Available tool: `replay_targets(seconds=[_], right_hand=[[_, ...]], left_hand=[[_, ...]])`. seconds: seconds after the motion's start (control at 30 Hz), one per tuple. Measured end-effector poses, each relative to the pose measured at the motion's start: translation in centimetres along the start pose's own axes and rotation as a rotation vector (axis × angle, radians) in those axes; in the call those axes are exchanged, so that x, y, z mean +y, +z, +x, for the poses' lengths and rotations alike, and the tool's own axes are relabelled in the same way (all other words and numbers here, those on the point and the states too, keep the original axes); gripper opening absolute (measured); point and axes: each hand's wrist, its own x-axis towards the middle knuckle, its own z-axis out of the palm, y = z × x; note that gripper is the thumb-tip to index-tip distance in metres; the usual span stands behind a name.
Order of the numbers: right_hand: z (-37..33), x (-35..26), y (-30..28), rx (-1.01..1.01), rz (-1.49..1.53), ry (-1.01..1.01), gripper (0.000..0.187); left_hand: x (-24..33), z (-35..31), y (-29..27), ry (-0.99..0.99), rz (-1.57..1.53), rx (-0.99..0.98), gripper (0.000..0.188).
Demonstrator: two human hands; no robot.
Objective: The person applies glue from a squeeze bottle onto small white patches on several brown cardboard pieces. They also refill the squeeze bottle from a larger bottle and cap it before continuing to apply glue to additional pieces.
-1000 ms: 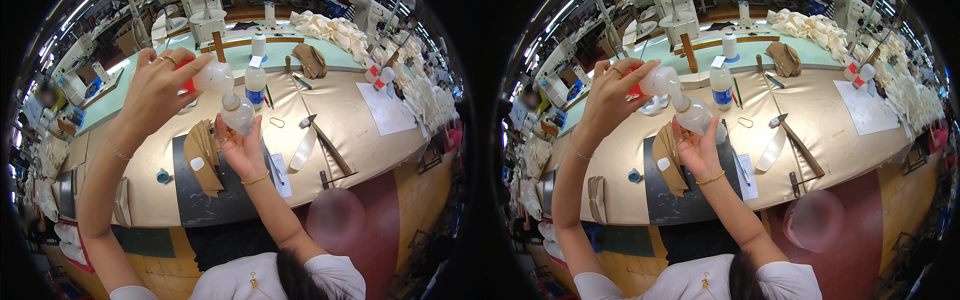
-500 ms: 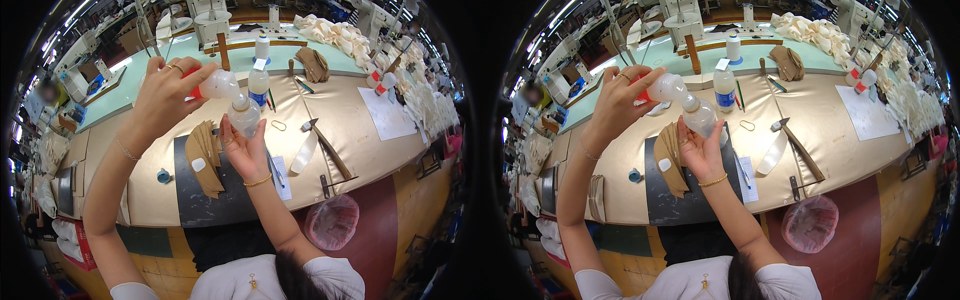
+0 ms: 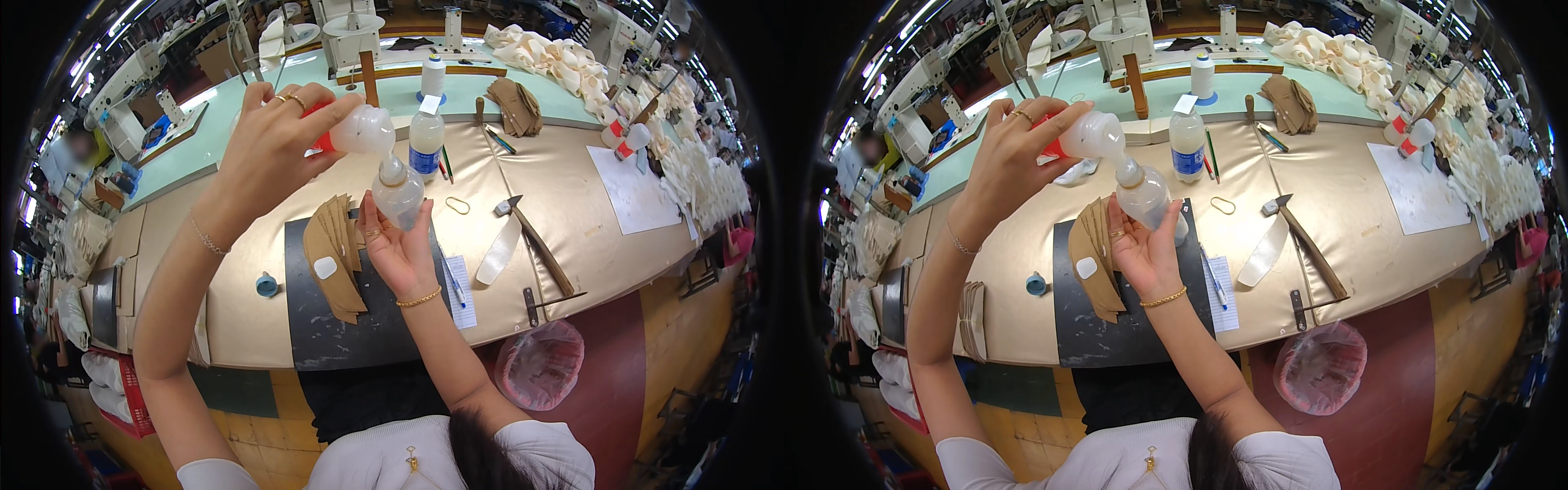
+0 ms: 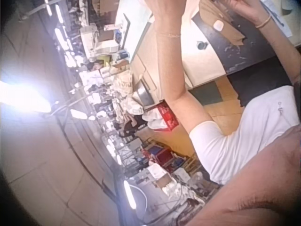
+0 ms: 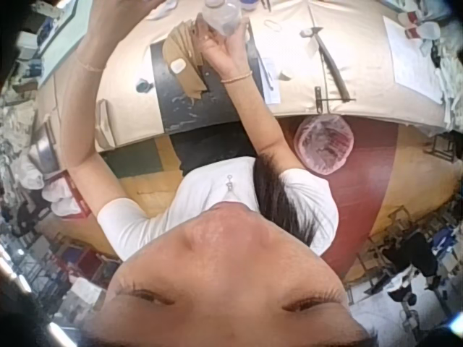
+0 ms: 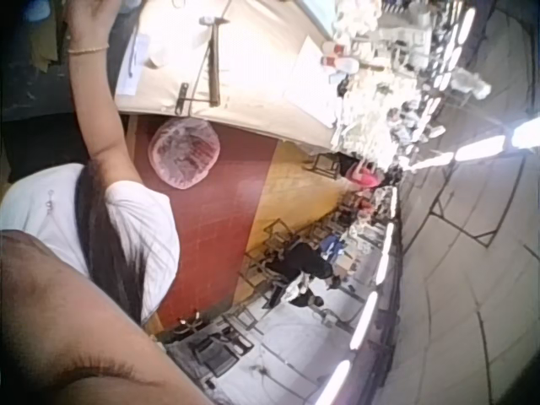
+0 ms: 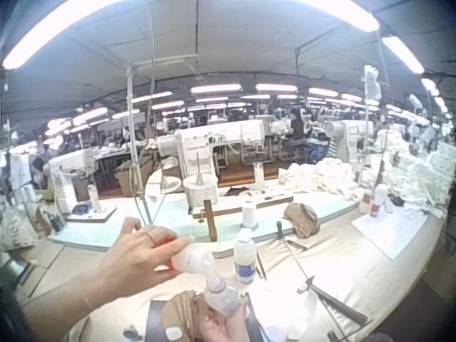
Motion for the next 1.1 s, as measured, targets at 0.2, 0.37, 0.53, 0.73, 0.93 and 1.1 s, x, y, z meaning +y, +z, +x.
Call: replay_targets(seconds=[0.2, 0.37, 0.53, 0.73, 0.93, 1.1], right_hand=[[0.3, -0.3, -0.3, 0.016, -0.041, -0.009, 0.081], [0.2, -0.1, -0.4, -0.003, -0.026, 0.007, 0.079], [-0.1, 0.1, -0.1, 0.012, 0.010, 0.023, 0.075], [0.4, -1.1, -0.9, -0.105, -0.110, -0.064, 0.058], [0.2, -0.8, -0.4, -0.074, -0.055, -0.043, 0.056], [0.2, -1.2, -0.4, -0.106, -0.025, -0.036, 0.065]], left_hand=[[-0.2, 0.0, 0.3, -0.010, -0.029, -0.023, 0.059], [-0.2, 0.0, 0.5, -0.033, -0.088, -0.008, 0.056], [-0.5, 0.1, 0.7, -0.094, -0.149, 0.013, 0.055], [-0.1, 0.1, 1.1, -0.145, -0.241, -0.019, 0.055], [-0.2, 0.1, 1.5, -0.125, -0.249, -0.009, 0.055], [-0.2, 0.1, 1.8, -0.138, -0.237, -0.020, 0.056]])
